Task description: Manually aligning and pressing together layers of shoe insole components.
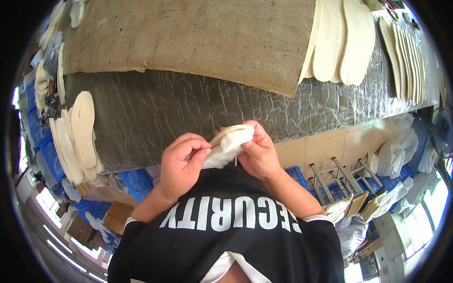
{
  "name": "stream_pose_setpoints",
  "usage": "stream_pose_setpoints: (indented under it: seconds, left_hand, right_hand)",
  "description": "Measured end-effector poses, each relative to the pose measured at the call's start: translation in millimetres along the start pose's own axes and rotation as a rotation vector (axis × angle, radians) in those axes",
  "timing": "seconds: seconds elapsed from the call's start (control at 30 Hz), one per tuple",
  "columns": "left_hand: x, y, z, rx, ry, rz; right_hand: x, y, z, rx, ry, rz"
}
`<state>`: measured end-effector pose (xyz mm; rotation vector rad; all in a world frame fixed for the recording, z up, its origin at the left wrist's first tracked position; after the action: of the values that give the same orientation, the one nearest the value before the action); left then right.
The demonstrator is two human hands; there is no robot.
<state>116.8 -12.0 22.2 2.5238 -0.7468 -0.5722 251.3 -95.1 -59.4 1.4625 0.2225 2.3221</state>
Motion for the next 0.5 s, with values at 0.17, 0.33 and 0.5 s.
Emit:
stream_pose_setpoints:
  seconds: [0.17, 0.33, 0.5]
  left_hand:
    - [0, -5, 1, -0.01, -0.1, 0.028]
    - [7, -5, -13, 0.248, -0.337, -0.04]
    - [5, -3, 0, 0.208, 0.026, -0.108]
  right_hand:
    - [2, 1, 0, -0.003, 0.005, -0.022]
    - [1, 3, -3, -0.007, 0.025, 0.024]
    - [0, 8, -8, -0.043, -0.03, -0.048]
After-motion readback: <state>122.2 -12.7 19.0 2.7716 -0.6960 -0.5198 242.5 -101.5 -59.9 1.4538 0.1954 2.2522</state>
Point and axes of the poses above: each hand's wrist, its own y-axis away from the middle knuckle, its own x-axis out of the palm, z = x × y, the point moved 6 cm from there along -y, towards the middle knuckle, and after that the axes turned 15 degrees about -x, right-handed, at the moved point
